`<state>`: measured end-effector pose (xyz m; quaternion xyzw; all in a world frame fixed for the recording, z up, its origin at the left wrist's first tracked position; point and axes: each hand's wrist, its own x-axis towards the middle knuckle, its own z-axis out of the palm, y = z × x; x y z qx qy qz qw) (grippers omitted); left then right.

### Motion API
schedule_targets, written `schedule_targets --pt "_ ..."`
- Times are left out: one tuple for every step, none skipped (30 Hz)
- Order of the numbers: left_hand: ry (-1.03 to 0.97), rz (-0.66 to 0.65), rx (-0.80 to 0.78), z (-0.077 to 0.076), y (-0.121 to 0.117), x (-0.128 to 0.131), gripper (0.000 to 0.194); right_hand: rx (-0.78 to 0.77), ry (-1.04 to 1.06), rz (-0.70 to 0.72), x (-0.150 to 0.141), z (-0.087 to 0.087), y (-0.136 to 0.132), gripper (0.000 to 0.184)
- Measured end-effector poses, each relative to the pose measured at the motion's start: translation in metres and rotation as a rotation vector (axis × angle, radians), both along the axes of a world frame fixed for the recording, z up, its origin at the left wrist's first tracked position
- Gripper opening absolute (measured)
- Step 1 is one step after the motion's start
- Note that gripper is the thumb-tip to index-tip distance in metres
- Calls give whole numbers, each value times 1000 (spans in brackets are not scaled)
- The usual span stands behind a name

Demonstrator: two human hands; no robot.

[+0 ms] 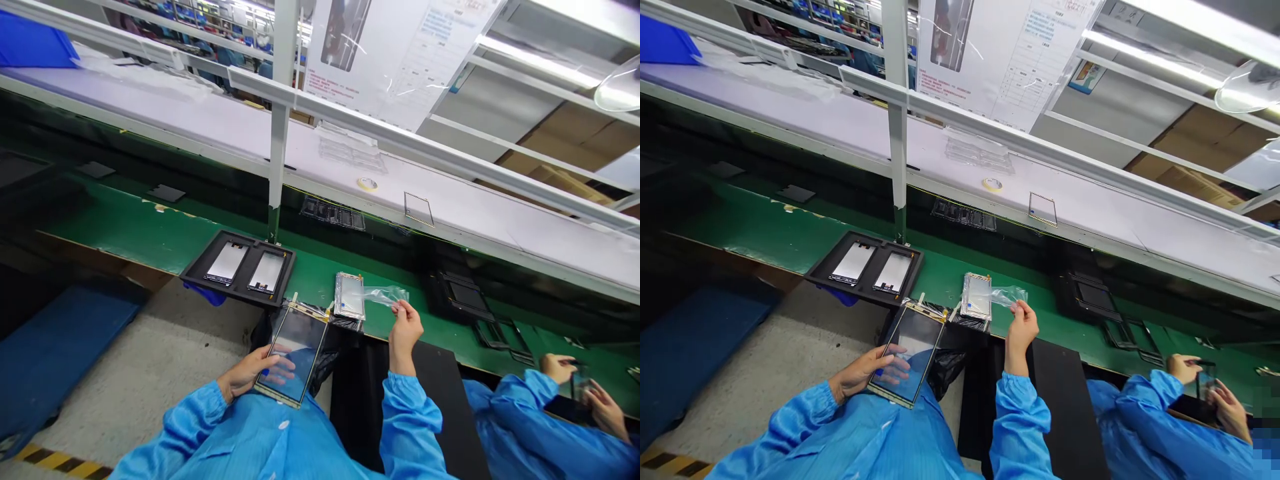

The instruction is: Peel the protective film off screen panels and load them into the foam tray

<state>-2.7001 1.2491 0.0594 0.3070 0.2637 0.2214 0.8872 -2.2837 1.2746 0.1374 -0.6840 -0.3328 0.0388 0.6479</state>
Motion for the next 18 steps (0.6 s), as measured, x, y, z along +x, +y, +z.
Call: schedule_targets --pt "23 20 5 1 1 -3 48 -38 -117 -29 -2 -2 -8 38" --pt "42 35 7 2 1 -5 47 -98 -224 -10 -9 -6 -15 40" --pt "53 45 6 3 2 -7 46 -167 -290 53 -21 -12 -21 42" --pt "60 52 3 3 2 -8 45 -233 -296 150 -37 -19 -25 45" --pt "64 53 -2 3 3 -9 45 -291 -236 274 -54 -27 -27 48" --pt "64 51 -7 2 3 -10 45 -337 -123 412 -72 -35 -27 51" --pt "65 51 -9 2 3 -10 45 -365 19 541 -89 -42 -26 54" --pt "69 50 -10 2 4 -10 45 -371 167 643 -104 -48 -23 56" --pt "75 48 -11 3 5 -10 46 -358 305 710 -117 -52 -20 56" --pt "86 42 -13 4 6 -10 47 -331 418 740 -128 -54 -17 55" --pt "104 34 -17 5 6 -11 49 -302 504 739 -136 -55 -14 52" --pt "125 22 -20 6 6 -11 51 -283 569 724 -143 -55 -12 51" --pt "153 11 -22 7 5 -12 53 -279 621 703 -148 -55 -12 53" --pt "187 0 -25 8 3 -12 55 -290 666 686 -153 -55 -13 56" --pt "222 -15 -27 8 2 -13 57 -311 710 672 -156 -57 -15 59" --pt "264 -15 -28 8 1 -14 60 -332 750 657 -159 -60 -17 62" --pt "308 -32 -37 6 1 -14 62 -360 790 664 -161 -65 -20 62" --pt "335 -48 -39 4 3 -13 62 -369 820 664 -162 -71 -22 59"
